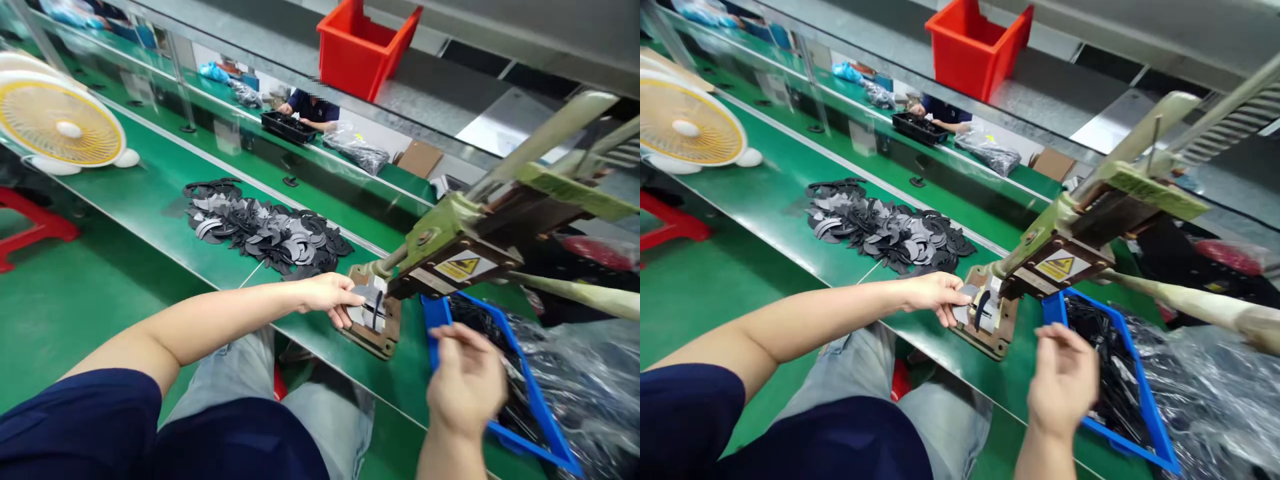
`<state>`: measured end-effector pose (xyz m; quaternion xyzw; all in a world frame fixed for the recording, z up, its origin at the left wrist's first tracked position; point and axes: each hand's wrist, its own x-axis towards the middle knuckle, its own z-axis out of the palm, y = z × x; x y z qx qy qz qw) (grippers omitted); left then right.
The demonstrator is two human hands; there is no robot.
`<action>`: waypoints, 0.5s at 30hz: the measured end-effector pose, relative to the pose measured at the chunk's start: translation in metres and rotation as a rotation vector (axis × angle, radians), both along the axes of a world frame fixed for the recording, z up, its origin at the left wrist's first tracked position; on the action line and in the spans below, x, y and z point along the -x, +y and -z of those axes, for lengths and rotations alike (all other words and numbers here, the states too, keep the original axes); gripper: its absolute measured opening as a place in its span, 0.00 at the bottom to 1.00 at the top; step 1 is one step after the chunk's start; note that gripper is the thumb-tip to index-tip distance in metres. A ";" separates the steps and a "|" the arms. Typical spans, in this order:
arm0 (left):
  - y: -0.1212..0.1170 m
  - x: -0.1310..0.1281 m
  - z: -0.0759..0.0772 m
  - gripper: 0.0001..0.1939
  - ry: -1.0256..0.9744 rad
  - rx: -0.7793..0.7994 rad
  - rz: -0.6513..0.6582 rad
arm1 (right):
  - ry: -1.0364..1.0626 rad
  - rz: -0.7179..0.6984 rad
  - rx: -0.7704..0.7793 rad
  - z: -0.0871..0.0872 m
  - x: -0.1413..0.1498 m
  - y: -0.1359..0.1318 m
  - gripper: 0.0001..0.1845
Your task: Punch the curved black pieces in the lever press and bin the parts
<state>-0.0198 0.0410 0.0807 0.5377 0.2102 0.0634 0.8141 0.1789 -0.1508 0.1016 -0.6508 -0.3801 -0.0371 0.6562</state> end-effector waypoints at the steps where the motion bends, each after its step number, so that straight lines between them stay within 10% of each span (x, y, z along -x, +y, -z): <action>1: -0.007 0.008 -0.003 0.29 -0.025 0.004 0.022 | 0.072 -0.117 0.103 0.022 0.015 -0.001 0.28; 5: -0.035 0.026 -0.005 0.31 -0.043 0.000 0.093 | 0.203 -0.356 0.202 0.070 0.066 0.001 0.26; 15: -0.064 0.035 0.001 0.33 -0.073 0.025 0.078 | 0.095 -0.223 0.070 0.075 0.099 0.000 0.20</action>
